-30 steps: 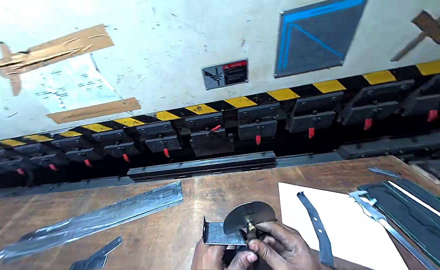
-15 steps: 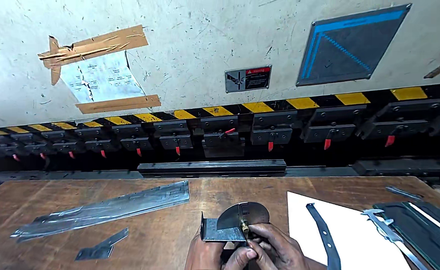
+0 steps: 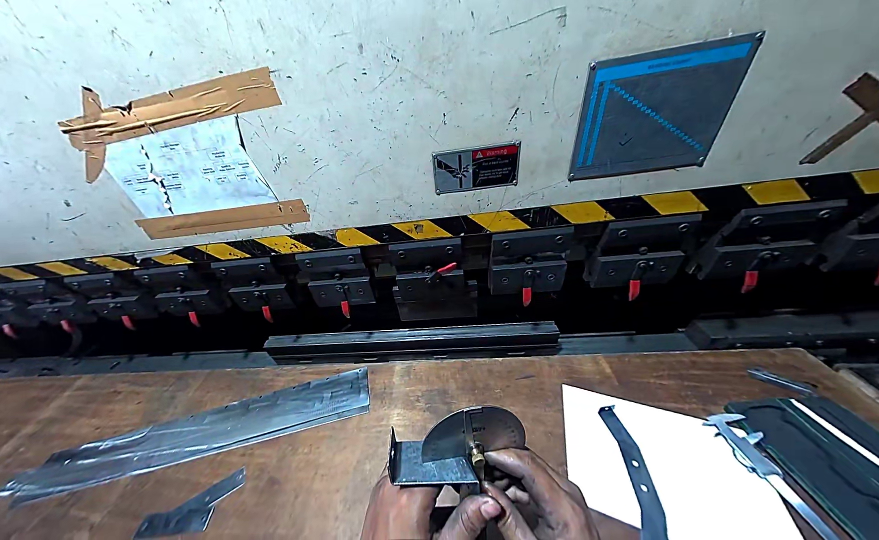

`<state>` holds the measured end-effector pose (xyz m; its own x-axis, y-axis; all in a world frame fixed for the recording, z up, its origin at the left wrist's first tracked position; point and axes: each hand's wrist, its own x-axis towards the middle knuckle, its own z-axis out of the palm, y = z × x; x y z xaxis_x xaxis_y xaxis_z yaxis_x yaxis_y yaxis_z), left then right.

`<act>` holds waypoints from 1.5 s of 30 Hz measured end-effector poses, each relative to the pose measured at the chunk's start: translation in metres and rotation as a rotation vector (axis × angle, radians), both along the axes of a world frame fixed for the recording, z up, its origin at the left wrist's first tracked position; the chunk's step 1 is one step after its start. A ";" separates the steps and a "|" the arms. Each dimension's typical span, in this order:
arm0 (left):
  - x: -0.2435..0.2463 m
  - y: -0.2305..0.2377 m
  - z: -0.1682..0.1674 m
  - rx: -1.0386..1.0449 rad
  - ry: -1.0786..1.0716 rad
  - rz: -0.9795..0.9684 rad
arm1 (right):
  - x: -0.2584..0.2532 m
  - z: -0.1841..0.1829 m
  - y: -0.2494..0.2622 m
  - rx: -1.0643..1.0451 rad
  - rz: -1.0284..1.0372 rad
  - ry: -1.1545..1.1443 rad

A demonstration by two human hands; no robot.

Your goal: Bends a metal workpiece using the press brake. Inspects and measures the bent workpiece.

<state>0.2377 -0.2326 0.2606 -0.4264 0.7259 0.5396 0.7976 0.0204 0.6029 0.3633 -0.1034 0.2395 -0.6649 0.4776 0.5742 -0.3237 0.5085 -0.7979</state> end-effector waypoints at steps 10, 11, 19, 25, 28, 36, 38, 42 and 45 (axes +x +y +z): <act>0.004 0.000 -0.003 -0.029 -0.007 0.045 | -0.002 -0.007 0.001 -0.016 0.018 0.001; 0.004 0.000 -0.003 -0.028 -0.007 0.047 | -0.002 -0.007 0.002 -0.016 0.022 -0.003; -0.017 0.011 -0.046 0.197 -1.129 -0.106 | -0.006 -0.022 0.019 -0.650 0.131 -0.061; 0.007 -0.025 -0.141 0.059 -1.744 0.112 | 0.014 -0.076 0.029 -1.036 0.053 -0.144; 0.026 -0.054 -0.157 -0.066 -1.681 -0.112 | 0.026 -0.101 0.025 -1.067 0.029 -0.216; 0.036 -0.082 -0.160 -0.632 -0.942 -0.146 | 0.029 -0.121 0.015 -1.024 0.077 -0.275; 0.028 -0.085 -0.157 -0.842 -0.783 0.019 | 0.028 -0.119 0.016 -0.997 0.094 -0.307; 0.008 -0.088 -0.129 -0.918 -0.656 0.203 | 0.021 -0.122 0.017 -0.809 0.226 -0.312; -0.006 -0.087 -0.098 -0.714 -0.779 -0.145 | 0.002 -0.124 0.026 -0.523 0.536 -0.177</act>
